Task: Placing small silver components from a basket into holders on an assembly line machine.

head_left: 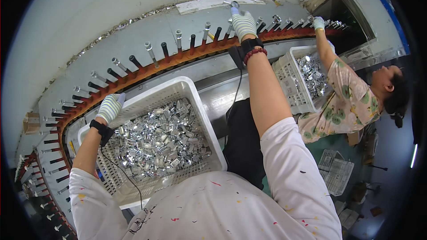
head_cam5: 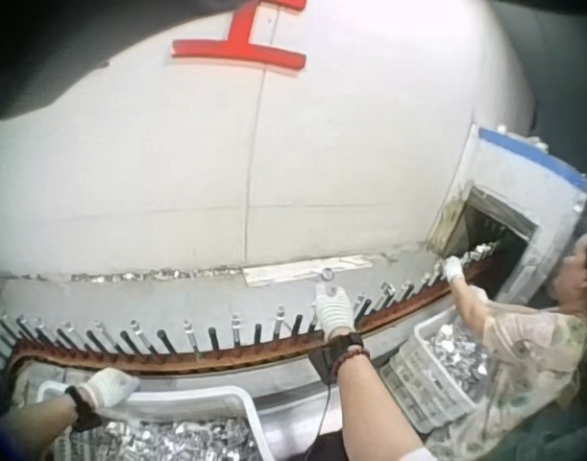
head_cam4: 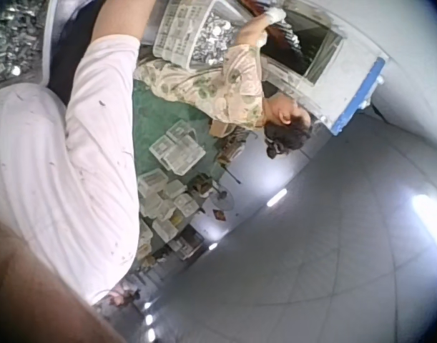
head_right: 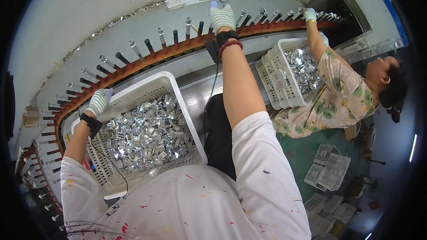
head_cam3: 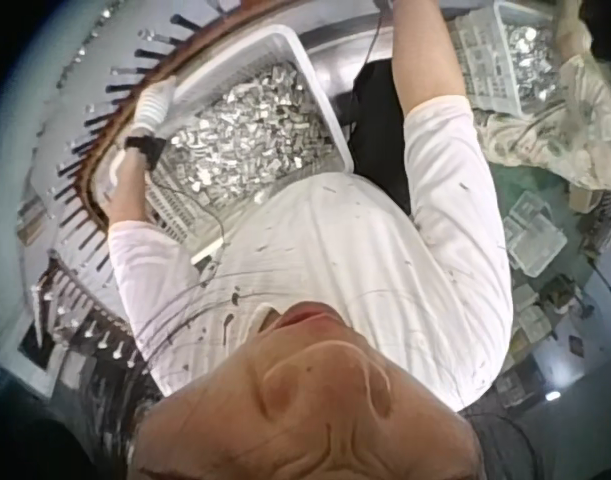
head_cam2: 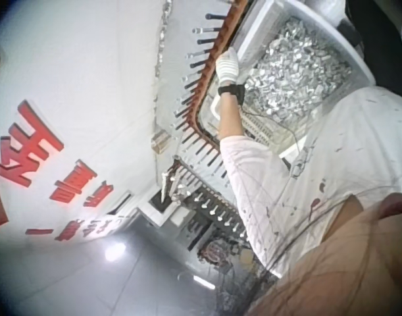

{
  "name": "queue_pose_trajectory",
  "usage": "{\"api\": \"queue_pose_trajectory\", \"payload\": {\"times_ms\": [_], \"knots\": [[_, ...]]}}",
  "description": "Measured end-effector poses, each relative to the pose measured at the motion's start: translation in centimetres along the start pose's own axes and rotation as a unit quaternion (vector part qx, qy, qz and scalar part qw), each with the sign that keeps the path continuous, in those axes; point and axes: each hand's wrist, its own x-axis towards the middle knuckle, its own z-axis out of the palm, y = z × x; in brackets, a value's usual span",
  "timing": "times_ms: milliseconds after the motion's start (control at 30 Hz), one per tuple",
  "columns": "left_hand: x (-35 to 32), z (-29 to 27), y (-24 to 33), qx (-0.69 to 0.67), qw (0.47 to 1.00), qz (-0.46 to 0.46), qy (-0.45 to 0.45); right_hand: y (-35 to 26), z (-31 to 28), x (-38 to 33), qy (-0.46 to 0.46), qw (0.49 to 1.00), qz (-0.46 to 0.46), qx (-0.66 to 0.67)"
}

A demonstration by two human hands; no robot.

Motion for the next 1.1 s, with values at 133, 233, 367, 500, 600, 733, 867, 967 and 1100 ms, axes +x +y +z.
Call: {"api": "queue_pose_trajectory", "payload": {"times_ms": [133,233,367,500,600,733,867,967,1100], "knots": [[-0.3,-0.3,-1.1,-0.016,0.999,-0.032,-0.010,-2.3,3.0,0.0,-0.205,0.915,0.199,0.284],[-0.3,-0.8,0.0,-0.007,1.000,-0.008,0.003,-1.0,4.8,0.3,-0.253,0.917,0.146,0.270],[-0.5,-1.1,1.2,0.024,0.998,0.018,0.052,-1.9,6.3,-2.0,-0.176,0.983,-0.046,0.032],[-0.2,-0.7,1.0,0.043,0.997,0.002,0.061,-3.7,5.4,-6.6,-0.052,0.907,-0.386,-0.160],[-0.4,-0.6,0.9,0.043,0.995,0.016,0.088,-6.2,4.6,-12.3,-0.262,0.871,-0.395,-0.128],[-0.1,-1.1,1.1,0.061,0.997,-0.007,0.052,-5.3,3.6,-14.2,-0.471,0.768,-0.435,0.013],[0.0,-1.7,2.7,0.069,0.997,-0.013,0.045,-5.0,2.7,-5.9,-0.079,0.929,-0.335,-0.136],[0.3,-1.6,3.1,0.042,0.998,-0.008,0.043,-1.8,1.1,0.4,0.147,0.916,-0.309,-0.208],[-0.1,-1.6,3.1,0.049,0.998,-0.003,0.048,-1.2,2.5,2.0,-0.001,0.947,-0.129,-0.293]]}}
